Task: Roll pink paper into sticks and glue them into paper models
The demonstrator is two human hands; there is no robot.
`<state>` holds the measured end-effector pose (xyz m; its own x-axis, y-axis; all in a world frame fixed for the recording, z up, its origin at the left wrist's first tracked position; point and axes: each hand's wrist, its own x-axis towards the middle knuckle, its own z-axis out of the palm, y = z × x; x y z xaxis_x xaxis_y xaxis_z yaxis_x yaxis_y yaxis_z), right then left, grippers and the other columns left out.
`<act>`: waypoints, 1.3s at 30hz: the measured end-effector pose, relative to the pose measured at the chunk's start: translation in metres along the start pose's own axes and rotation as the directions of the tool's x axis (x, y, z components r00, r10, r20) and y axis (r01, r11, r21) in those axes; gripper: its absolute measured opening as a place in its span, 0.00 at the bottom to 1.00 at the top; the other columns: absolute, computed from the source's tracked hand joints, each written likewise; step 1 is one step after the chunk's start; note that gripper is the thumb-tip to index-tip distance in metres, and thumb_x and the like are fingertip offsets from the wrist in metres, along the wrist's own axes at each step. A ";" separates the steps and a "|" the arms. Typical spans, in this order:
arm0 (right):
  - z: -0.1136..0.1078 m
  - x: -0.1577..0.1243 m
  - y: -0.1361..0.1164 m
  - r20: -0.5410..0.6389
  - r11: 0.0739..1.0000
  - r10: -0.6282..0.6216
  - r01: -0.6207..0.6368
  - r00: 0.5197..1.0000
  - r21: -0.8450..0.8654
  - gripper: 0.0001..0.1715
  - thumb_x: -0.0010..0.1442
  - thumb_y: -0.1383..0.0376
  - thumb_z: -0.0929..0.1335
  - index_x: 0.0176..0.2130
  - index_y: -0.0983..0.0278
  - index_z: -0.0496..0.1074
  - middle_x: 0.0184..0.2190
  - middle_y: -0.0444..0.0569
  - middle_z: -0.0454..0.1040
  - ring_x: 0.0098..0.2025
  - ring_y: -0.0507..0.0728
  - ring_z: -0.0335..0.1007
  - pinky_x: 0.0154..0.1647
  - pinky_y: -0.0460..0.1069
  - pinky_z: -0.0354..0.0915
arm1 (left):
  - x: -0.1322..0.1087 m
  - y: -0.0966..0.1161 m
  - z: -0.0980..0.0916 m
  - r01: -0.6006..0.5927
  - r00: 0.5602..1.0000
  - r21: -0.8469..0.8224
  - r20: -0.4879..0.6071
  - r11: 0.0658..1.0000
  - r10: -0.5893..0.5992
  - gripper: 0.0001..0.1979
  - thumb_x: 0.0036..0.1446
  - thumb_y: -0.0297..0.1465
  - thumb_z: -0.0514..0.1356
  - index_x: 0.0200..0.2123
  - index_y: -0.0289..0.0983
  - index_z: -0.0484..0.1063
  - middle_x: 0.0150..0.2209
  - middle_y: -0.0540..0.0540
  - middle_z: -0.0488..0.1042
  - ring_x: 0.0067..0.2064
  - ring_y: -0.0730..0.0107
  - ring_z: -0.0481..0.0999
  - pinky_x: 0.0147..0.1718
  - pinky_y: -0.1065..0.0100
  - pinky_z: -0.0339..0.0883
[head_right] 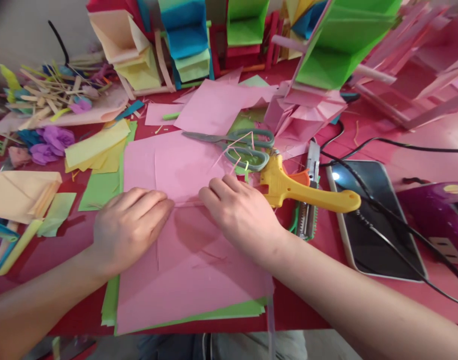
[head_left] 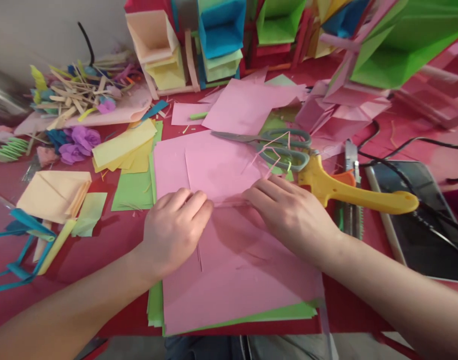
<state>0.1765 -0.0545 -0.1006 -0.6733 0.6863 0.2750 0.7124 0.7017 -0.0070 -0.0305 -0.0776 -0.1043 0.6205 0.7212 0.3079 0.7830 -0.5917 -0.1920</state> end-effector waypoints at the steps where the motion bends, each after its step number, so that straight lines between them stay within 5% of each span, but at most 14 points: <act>1: -0.001 -0.001 0.000 0.002 0.999 -0.029 0.029 1.000 -0.016 0.12 0.59 0.74 0.59 0.28 0.67 0.67 0.26 0.50 0.67 0.28 0.54 0.56 0.27 0.48 0.54 | 0.000 0.001 0.000 -0.006 1.000 -0.001 -0.007 1.000 0.006 0.08 0.54 0.21 0.54 0.33 0.35 0.72 0.31 0.46 0.74 0.32 0.65 0.71 0.26 0.66 0.63; 9: -0.004 -0.002 0.005 0.057 0.996 -0.092 0.092 0.994 0.001 0.12 0.60 0.73 0.60 0.29 0.67 0.70 0.28 0.50 0.69 0.30 0.54 0.59 0.28 0.48 0.55 | -0.005 0.004 -0.002 -0.019 1.000 -0.007 -0.023 1.000 0.019 0.10 0.55 0.20 0.52 0.35 0.32 0.73 0.31 0.45 0.74 0.30 0.67 0.71 0.22 0.69 0.64; 18: -0.001 0.004 0.006 0.078 0.996 -0.091 0.089 0.993 0.024 0.14 0.60 0.74 0.59 0.30 0.68 0.70 0.27 0.50 0.68 0.30 0.55 0.60 0.28 0.48 0.56 | -0.013 0.012 -0.007 0.007 0.986 -0.016 0.164 1.000 -0.004 0.19 0.57 0.26 0.54 0.53 0.32 0.64 0.40 0.41 0.72 0.39 0.62 0.70 0.26 0.67 0.69; 25: 0.000 0.008 0.009 0.116 0.996 -0.087 0.086 0.989 0.014 0.10 0.60 0.70 0.61 0.30 0.67 0.69 0.27 0.49 0.68 0.30 0.55 0.61 0.29 0.48 0.56 | -0.011 0.022 -0.008 0.027 0.990 0.005 0.140 1.000 -0.027 0.20 0.58 0.34 0.53 0.50 0.26 0.66 0.46 0.37 0.68 0.44 0.58 0.68 0.34 0.63 0.69; 39: -0.003 0.008 0.007 0.146 0.989 -0.125 0.135 0.981 -0.060 0.10 0.59 0.74 0.60 0.30 0.67 0.69 0.30 0.49 0.68 0.30 0.54 0.61 0.28 0.48 0.55 | -0.008 0.025 -0.007 0.051 0.983 -0.037 0.178 0.998 -0.043 0.22 0.57 0.40 0.52 0.46 0.28 0.69 0.43 0.38 0.68 0.43 0.56 0.67 0.36 0.60 0.67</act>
<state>0.1766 -0.0443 -0.0954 -0.7785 0.6140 0.1301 0.6258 0.7750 0.0877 -0.0162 -0.1011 -0.1052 0.5841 0.7986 0.1452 0.8111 -0.5675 -0.1412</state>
